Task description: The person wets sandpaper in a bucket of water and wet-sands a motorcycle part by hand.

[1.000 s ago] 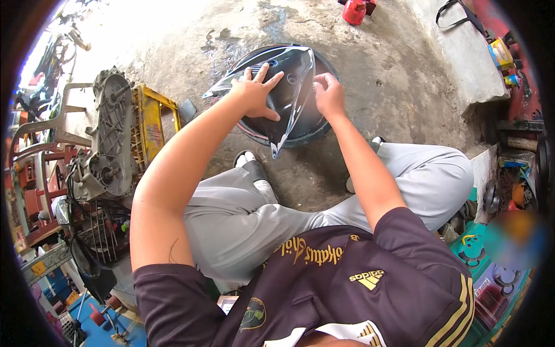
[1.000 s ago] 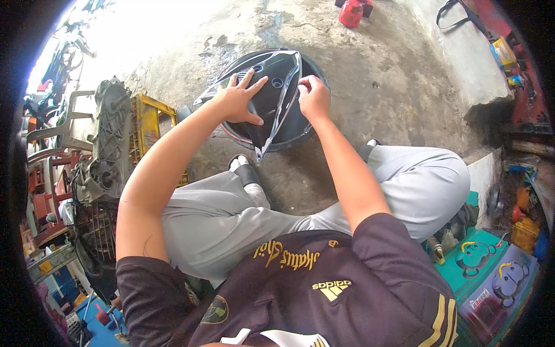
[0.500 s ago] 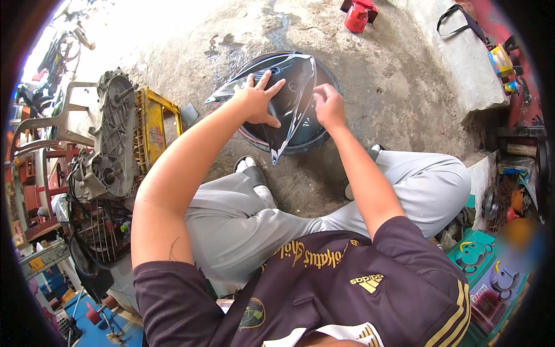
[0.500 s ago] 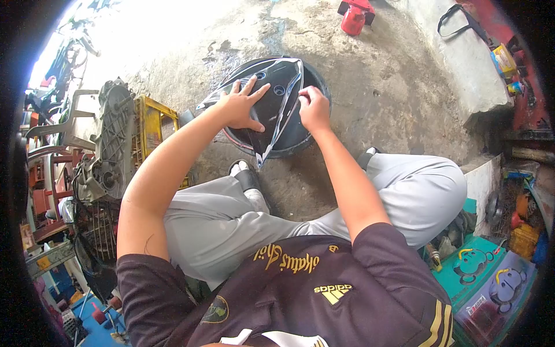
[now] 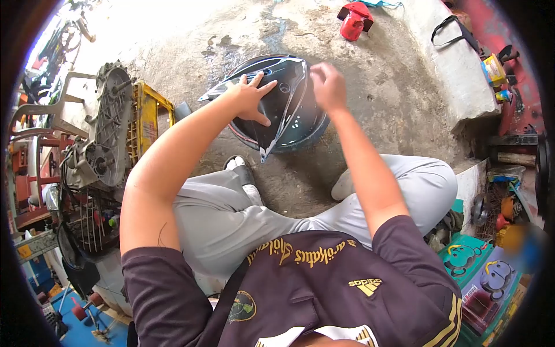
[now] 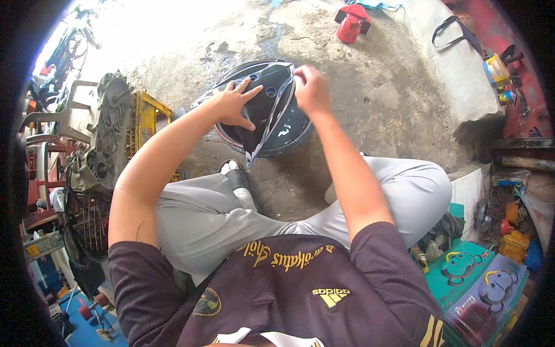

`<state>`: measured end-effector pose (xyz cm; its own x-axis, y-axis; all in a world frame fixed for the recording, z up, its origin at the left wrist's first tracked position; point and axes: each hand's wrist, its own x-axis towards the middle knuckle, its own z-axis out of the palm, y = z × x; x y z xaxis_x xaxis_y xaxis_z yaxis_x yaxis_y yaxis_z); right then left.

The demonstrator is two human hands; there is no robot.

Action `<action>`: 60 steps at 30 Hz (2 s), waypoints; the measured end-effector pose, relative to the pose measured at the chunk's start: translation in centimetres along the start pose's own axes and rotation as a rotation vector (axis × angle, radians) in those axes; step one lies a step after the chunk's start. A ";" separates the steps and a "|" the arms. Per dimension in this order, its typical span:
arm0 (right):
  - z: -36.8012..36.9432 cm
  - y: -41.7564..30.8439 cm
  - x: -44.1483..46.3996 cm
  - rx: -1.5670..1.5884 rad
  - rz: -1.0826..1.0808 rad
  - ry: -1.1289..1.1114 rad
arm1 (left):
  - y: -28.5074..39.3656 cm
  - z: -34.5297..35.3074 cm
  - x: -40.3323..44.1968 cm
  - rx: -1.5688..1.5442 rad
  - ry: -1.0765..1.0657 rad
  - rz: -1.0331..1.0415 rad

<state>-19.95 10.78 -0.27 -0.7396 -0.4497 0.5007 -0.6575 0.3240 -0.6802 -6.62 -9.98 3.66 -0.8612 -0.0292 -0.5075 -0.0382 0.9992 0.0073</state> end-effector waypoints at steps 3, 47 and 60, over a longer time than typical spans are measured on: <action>-2.7 -0.7 6.7 -0.129 0.058 -0.124 | 0.0 -0.9 0.3 0.081 0.018 0.021; -1.6 6.2 1.8 0.035 -0.502 -0.830 | -1.0 2.0 7.0 -0.251 0.391 0.227; 0.1 9.1 1.7 0.079 -0.433 -0.721 | -0.9 2.3 7.6 -0.237 0.409 0.231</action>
<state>-27.15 12.88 -5.73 -0.1346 -0.9505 0.2799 -0.8299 -0.0461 -0.5559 -12.02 -11.05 -2.17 -0.9864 0.1363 -0.0924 0.1032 0.9489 0.2984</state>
